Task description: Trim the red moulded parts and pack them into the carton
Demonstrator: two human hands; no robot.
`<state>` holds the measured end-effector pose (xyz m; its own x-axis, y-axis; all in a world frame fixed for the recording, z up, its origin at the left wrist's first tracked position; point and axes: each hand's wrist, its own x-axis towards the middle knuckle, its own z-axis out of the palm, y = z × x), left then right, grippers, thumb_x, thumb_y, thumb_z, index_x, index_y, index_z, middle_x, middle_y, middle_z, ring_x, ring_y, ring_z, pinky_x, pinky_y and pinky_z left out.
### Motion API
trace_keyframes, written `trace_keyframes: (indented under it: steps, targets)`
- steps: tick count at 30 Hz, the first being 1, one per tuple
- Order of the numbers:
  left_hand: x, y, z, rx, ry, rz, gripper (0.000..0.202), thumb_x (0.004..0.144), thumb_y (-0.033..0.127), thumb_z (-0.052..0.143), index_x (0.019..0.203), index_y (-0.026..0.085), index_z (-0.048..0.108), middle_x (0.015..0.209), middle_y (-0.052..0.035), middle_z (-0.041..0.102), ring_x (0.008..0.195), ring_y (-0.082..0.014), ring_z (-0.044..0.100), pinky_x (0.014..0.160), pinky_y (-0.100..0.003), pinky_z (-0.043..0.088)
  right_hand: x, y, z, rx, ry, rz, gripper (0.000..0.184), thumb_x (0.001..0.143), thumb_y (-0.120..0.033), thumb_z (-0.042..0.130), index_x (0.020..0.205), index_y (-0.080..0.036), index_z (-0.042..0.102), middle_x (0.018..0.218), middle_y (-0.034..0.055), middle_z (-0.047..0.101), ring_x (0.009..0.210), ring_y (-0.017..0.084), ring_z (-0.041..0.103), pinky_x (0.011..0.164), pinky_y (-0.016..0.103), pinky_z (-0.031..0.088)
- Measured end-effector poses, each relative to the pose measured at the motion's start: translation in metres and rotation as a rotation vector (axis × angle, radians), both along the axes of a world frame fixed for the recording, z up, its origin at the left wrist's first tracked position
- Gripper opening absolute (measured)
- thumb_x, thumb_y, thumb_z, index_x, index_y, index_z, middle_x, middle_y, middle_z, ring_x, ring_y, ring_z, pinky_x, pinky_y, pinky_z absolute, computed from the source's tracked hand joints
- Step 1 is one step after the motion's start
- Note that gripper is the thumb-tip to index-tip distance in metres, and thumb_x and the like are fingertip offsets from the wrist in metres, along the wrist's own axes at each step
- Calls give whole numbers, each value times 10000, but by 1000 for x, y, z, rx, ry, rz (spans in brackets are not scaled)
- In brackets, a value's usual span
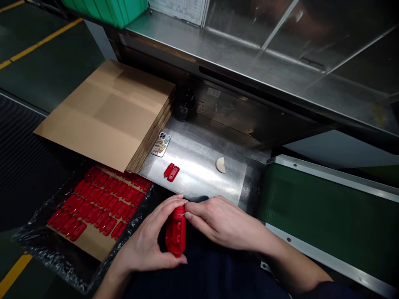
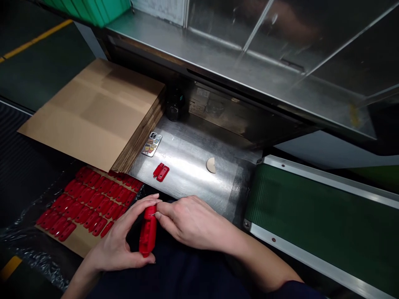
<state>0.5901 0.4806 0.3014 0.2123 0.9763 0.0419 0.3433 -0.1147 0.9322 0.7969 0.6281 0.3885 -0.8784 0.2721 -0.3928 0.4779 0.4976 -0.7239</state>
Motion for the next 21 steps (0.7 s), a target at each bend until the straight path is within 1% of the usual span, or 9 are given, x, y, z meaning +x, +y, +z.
trace_keyframes:
  steps: [3, 7, 13, 16, 19, 21]
  targets:
    - [1, 2, 2, -17, 12, -8, 1125, 704, 423, 941, 1613, 386, 280, 1666, -99, 431, 1545, -334, 424, 1290, -483, 388, 2, 2, 2, -3, -3, -3, 264, 1118, -373, 350, 911, -243, 451, 728, -47, 587, 598, 108, 470, 622, 284, 303]
    - [2, 5, 5, -42, 14, -29, 1100, 707, 386, 941, 1601, 382, 299, 1672, -104, 419, 1545, -340, 420, 1287, -505, 390, 4, 5, 3, -15, -2, -3, 273, 1118, -378, 357, 917, -238, 480, 720, -46, 588, 597, 109, 480, 624, 285, 313]
    - [4, 9, 6, -64, 22, -35, 1113, 711, 372, 939, 1604, 388, 275, 1678, -104, 404, 1554, -340, 405, 1290, -524, 385, 6, 10, 0, -81, 13, -19, 299, 1120, -382, 357, 929, -230, 529, 736, -42, 602, 614, 106, 497, 643, 286, 333]
    - [5, 12, 7, -77, 27, -40, 1110, 714, 377, 938, 1601, 389, 271, 1678, -106, 402, 1555, -343, 402, 1288, -532, 388, 7, 16, -2, -115, 24, -23, 315, 1120, -386, 365, 906, -227, 531, 709, -53, 553, 609, 96, 470, 644, 283, 320]
    - [6, 16, 10, -80, 36, -43, 1103, 726, 373, 931, 1605, 394, 265, 1680, -103, 401, 1555, -337, 405, 1290, -527, 385, 10, 27, -6, -217, 80, -11, 326, 1117, -410, 390, 904, -223, 550, 692, -62, 502, 604, 87, 435, 642, 276, 312]
    - [6, 18, 12, -83, 37, -36, 1102, 732, 381, 926, 1611, 396, 261, 1684, -99, 397, 1560, -338, 397, 1292, -527, 381, 13, 35, -12, -359, 158, -50, 375, 1117, -456, 378, 910, -211, 571, 727, -50, 517, 635, 93, 450, 648, 266, 336]
